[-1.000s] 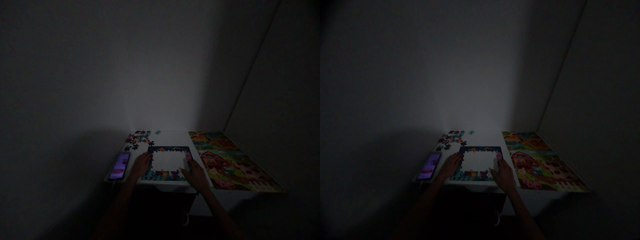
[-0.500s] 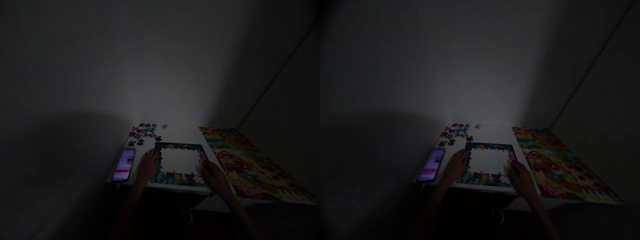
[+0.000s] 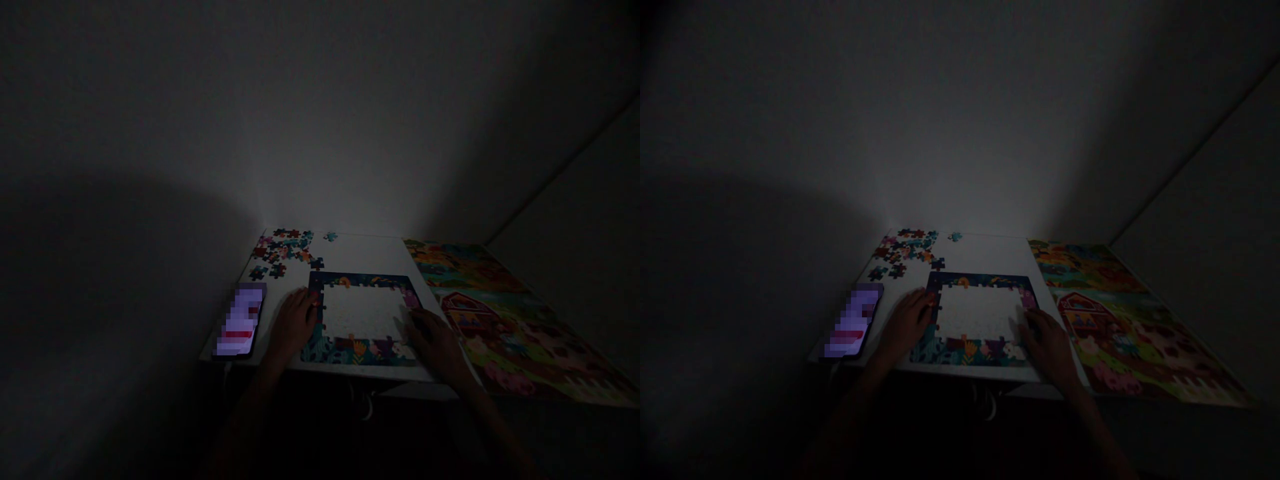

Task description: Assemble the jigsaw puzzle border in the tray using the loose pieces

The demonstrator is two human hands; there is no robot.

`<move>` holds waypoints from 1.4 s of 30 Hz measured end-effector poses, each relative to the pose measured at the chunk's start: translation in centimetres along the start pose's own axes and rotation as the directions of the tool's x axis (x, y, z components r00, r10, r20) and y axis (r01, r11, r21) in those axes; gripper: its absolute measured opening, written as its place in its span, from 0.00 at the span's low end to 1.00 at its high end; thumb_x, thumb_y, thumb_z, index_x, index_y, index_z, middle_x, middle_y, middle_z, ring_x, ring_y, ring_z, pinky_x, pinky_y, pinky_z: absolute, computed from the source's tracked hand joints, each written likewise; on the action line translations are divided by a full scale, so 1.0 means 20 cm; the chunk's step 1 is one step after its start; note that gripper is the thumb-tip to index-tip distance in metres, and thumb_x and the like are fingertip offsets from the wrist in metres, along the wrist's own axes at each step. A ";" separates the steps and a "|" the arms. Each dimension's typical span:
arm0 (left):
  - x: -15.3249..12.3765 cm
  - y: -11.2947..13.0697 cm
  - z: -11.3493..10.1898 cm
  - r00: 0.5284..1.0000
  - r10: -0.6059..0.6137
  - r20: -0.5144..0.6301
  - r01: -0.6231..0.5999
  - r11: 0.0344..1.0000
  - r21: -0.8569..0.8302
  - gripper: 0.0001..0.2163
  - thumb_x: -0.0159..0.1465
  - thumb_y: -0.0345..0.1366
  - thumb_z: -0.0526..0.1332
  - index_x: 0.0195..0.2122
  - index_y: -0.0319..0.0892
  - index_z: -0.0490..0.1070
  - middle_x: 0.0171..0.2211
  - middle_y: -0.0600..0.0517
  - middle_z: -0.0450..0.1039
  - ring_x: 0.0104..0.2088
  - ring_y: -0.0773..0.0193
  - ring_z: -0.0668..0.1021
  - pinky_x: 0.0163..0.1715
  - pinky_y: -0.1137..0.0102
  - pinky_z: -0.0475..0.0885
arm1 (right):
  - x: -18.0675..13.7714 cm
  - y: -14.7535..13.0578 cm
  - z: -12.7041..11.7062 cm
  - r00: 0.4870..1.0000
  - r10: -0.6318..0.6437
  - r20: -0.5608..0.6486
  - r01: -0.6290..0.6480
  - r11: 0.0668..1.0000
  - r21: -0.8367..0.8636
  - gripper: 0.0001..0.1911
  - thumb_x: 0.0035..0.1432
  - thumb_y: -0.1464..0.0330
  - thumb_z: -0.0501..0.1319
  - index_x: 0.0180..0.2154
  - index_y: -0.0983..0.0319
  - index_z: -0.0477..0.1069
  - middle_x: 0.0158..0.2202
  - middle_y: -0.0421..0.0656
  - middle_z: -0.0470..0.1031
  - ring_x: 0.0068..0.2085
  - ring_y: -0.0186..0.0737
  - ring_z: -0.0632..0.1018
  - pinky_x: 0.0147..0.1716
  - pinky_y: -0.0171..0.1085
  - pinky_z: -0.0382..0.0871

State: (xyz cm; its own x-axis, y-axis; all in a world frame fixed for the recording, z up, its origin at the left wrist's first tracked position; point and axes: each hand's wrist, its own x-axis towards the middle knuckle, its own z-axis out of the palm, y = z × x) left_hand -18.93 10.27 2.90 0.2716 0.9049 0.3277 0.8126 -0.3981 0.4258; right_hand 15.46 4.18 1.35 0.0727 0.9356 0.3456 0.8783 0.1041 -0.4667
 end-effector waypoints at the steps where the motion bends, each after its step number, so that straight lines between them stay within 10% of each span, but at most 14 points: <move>1: 0.00 0.00 0.00 1.000 -0.005 -0.001 0.005 1.000 -0.019 0.16 0.67 0.31 0.53 0.53 0.41 0.72 0.59 0.44 0.69 0.61 0.53 0.68 0.63 0.52 0.60 | 0.00 0.00 0.00 1.000 0.006 0.000 -0.006 1.000 0.018 0.23 0.61 0.54 0.55 0.48 0.63 0.74 0.53 0.54 0.74 0.52 0.53 0.76 0.53 0.52 0.69; 31: -0.01 0.03 -0.04 0.998 -0.031 -0.053 0.028 0.999 -0.044 0.16 0.65 0.25 0.50 0.49 0.41 0.73 0.50 0.47 0.75 0.53 0.58 0.74 0.58 0.59 0.67 | -0.03 0.00 0.00 1.000 -0.030 -0.005 0.030 0.998 -0.046 0.22 0.63 0.56 0.52 0.50 0.63 0.72 0.54 0.54 0.73 0.52 0.54 0.75 0.52 0.53 0.68; 36: 0.03 -0.01 -0.01 0.994 -0.059 -0.088 0.058 0.998 -0.021 0.17 0.63 0.24 0.51 0.50 0.40 0.72 0.53 0.45 0.73 0.55 0.55 0.73 0.58 0.56 0.68 | 0.26 -0.15 0.04 0.991 -0.131 -0.023 0.132 0.990 0.055 0.22 0.61 0.58 0.55 0.51 0.62 0.72 0.53 0.55 0.73 0.54 0.55 0.73 0.54 0.55 0.67; 42: 0.03 -0.02 0.01 0.996 -0.057 -0.074 0.055 0.998 -0.020 0.17 0.64 0.24 0.51 0.50 0.42 0.72 0.51 0.46 0.74 0.53 0.57 0.75 0.56 0.58 0.68 | 0.90 -0.60 0.42 0.878 -0.197 0.437 0.106 0.969 0.224 0.21 0.64 0.66 0.55 0.56 0.66 0.69 0.53 0.55 0.72 0.46 0.43 0.78 0.48 0.41 0.71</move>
State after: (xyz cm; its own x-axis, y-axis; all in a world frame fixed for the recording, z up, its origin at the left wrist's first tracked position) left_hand -18.93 11.01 2.78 0.1860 0.9124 0.3646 0.8159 -0.3502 0.4601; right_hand 2.23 22.56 6.43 -0.3157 0.9480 0.0396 0.7527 0.2756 -0.5979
